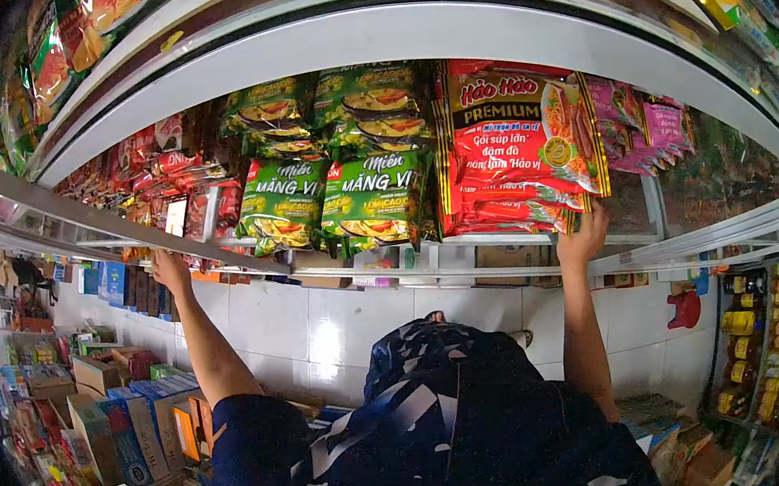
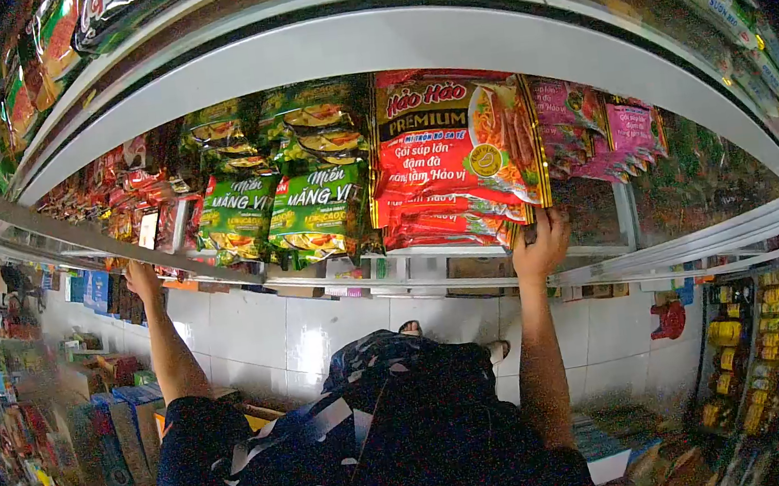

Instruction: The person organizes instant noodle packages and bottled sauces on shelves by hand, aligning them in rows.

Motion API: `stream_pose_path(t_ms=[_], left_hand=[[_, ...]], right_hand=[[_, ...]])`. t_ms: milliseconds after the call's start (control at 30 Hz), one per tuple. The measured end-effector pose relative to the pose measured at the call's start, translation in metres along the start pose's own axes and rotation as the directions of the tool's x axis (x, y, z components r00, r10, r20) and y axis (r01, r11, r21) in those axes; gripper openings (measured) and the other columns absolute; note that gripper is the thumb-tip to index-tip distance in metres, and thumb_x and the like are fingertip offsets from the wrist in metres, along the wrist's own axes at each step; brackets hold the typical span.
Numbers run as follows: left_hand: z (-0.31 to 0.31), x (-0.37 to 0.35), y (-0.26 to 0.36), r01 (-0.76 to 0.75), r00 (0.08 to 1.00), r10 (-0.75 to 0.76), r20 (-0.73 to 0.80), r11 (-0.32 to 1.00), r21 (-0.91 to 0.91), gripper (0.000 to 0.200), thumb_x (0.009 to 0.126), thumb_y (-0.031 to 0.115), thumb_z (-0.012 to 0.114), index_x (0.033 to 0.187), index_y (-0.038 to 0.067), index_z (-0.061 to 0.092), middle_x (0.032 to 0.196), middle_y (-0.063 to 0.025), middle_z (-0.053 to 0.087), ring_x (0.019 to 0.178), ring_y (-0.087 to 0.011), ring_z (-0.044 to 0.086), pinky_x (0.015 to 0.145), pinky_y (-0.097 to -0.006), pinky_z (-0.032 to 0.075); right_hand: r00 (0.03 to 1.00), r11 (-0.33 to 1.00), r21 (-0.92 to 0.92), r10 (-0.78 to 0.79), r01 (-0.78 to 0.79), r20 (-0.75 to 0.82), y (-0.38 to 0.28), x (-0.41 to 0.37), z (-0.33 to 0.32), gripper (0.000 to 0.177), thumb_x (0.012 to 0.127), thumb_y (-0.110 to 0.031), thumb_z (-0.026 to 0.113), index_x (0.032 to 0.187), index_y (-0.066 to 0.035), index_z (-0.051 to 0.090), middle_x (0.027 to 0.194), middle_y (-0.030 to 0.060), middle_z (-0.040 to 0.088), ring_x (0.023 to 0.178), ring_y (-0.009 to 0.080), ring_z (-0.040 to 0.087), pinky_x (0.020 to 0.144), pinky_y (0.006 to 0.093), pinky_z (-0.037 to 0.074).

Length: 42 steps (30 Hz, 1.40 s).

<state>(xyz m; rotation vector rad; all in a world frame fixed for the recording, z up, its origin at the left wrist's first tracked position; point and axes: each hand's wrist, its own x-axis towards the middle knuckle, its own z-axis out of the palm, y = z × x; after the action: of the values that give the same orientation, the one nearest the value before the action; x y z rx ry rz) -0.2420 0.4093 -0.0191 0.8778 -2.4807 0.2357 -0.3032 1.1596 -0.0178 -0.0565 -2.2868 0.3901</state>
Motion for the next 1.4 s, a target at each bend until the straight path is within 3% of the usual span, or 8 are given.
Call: stream_pose_path(t_ms=[233,267,333,433,600,1200,1300,1400], left_hand=[[0.067,0.038,-0.036,-0.425,0.904,0.424,-0.053,0.88,-0.212,0.048,0.079,0.026,0.055,0.12,0.004,0.047,0.099,-0.0171,0.056,0.087,-0.0249,0.053,0.076,-0.037,0.042],[0.064,0.035,-0.027,0.211,0.908,0.139,0.394,0.662,-0.719,0.064,0.067,0.012,0.064,0.126,0.006,0.041,0.109,-0.0164,0.051,0.104,-0.0273,0.045,0.088,-0.0364,0.035],[0.115,0.049,-0.064,-0.437,0.888,0.312,-0.339,0.803,-0.405,0.041,0.073,0.021,0.059,0.108,0.001,0.052,0.09,-0.0159,0.052,0.081,-0.027,0.05,0.07,-0.0378,0.042],[-0.019,-0.004,0.026,0.087,0.983,-0.132,-0.128,0.948,-0.308,0.043,0.073,0.017,0.061,0.113,0.005,0.051,0.104,-0.0158,0.057,0.097,-0.0308,0.051,0.082,-0.039,0.04],[-0.058,-0.111,0.083,-0.189,0.832,-0.03,-0.554,0.923,-0.334,0.05,0.089,0.04,0.041,0.121,0.002,0.043,0.116,-0.0164,0.049,0.104,-0.0328,0.045,0.088,-0.0428,0.033],[0.052,0.037,-0.08,-0.119,0.98,0.05,-0.194,0.923,-0.367,0.038,0.084,0.03,0.048,0.117,0.01,0.048,0.11,-0.0088,0.056,0.106,-0.0298,0.047,0.082,-0.0398,0.041],[0.038,0.051,-0.041,-0.179,0.971,0.208,-0.117,0.959,0.22,0.042,0.086,0.03,0.047,0.12,0.006,0.044,0.109,-0.0149,0.055,0.103,-0.0317,0.047,0.085,-0.041,0.038],[0.073,0.097,-0.044,-0.202,0.931,0.295,0.214,0.906,-0.373,0.04,0.087,0.029,0.045,0.12,0.006,0.046,0.108,-0.0178,0.055,0.099,-0.0326,0.049,0.084,-0.0418,0.038]], right_hand=[[0.999,0.995,0.086,0.044,-0.046,0.023,0.001,-0.003,-0.001,0.048,0.058,-0.019,0.065,0.103,-0.009,0.055,0.105,0.0141,0.047,0.099,0.0361,0.043,0.08,0.0474,0.037],[0.999,0.996,0.08,0.029,-0.03,0.016,0.0,-0.001,-0.003,0.048,0.058,-0.018,0.066,0.103,-0.009,0.055,0.104,0.0137,0.047,0.098,0.0358,0.043,0.08,0.047,0.037],[0.999,0.996,0.079,0.043,-0.045,0.029,-0.003,0.0,-0.007,0.047,0.058,-0.018,0.065,0.103,-0.009,0.055,0.103,0.0128,0.047,0.096,0.0348,0.044,0.079,0.0459,0.037],[0.999,0.993,0.108,0.05,-0.052,0.02,-0.004,0.002,-0.007,0.044,0.059,-0.019,0.065,0.102,-0.01,0.056,0.1,0.0115,0.048,0.093,0.0328,0.044,0.078,0.044,0.038],[1.0,0.997,0.075,0.028,-0.028,-0.001,-0.004,0.003,-0.009,0.044,0.058,-0.022,0.064,0.1,-0.011,0.056,0.1,0.011,0.049,0.091,0.0316,0.045,0.075,0.0429,0.038],[0.994,0.993,0.074,0.087,-0.091,0.062,-0.01,0.004,-0.02,0.045,0.059,-0.02,0.066,0.103,-0.01,0.056,0.103,0.0103,0.048,0.093,0.0308,0.045,0.078,0.0429,0.039],[0.994,0.992,0.077,0.092,-0.096,0.052,-0.012,0.005,-0.023,0.044,0.061,-0.019,0.065,0.103,-0.009,0.056,0.103,0.0101,0.048,0.093,0.0309,0.045,0.078,0.043,0.039],[0.993,0.991,0.097,0.079,-0.088,0.088,-0.011,0.005,-0.022,0.043,0.062,-0.021,0.065,0.103,-0.01,0.055,0.104,0.0113,0.048,0.095,0.0317,0.044,0.079,0.0433,0.039]])
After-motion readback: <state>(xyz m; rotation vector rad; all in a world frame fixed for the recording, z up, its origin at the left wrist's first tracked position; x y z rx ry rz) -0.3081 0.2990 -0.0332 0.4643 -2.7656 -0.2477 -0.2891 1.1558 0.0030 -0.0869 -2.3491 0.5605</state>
